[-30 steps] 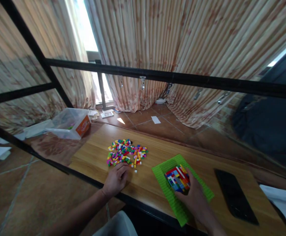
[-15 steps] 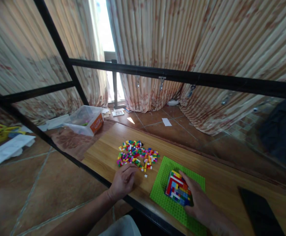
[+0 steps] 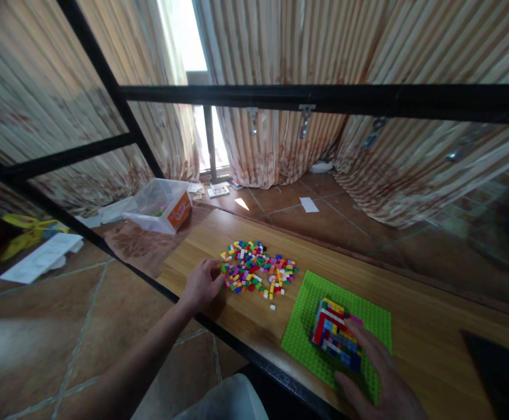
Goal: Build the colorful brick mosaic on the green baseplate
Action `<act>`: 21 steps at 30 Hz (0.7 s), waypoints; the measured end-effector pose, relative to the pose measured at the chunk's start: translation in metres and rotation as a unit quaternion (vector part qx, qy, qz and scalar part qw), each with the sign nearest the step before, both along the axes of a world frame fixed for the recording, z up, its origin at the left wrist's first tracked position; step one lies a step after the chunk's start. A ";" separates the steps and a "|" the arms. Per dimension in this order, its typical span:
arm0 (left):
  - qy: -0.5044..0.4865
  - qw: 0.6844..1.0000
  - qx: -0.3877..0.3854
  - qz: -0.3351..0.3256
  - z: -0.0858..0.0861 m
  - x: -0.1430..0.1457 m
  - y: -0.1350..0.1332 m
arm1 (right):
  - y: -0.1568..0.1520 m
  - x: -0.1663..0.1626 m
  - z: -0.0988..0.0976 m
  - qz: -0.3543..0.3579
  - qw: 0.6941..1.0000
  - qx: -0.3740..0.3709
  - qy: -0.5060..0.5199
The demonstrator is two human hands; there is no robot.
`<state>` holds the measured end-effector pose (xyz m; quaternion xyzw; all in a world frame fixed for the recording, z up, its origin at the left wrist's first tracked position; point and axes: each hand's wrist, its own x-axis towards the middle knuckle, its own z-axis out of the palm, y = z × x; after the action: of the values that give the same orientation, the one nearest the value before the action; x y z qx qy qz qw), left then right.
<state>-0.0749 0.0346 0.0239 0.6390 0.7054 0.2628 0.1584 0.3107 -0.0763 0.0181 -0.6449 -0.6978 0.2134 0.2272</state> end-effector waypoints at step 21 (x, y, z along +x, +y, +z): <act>-0.049 0.999 -0.014 -0.004 -0.001 0.008 0.026 | -0.025 0.000 -0.006 -0.018 0.994 0.095 -0.042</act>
<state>-0.0671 0.0605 0.0227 0.6260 0.6977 0.2835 0.2025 0.3107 -0.1014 0.0126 -0.6413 -0.7120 0.1145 0.2620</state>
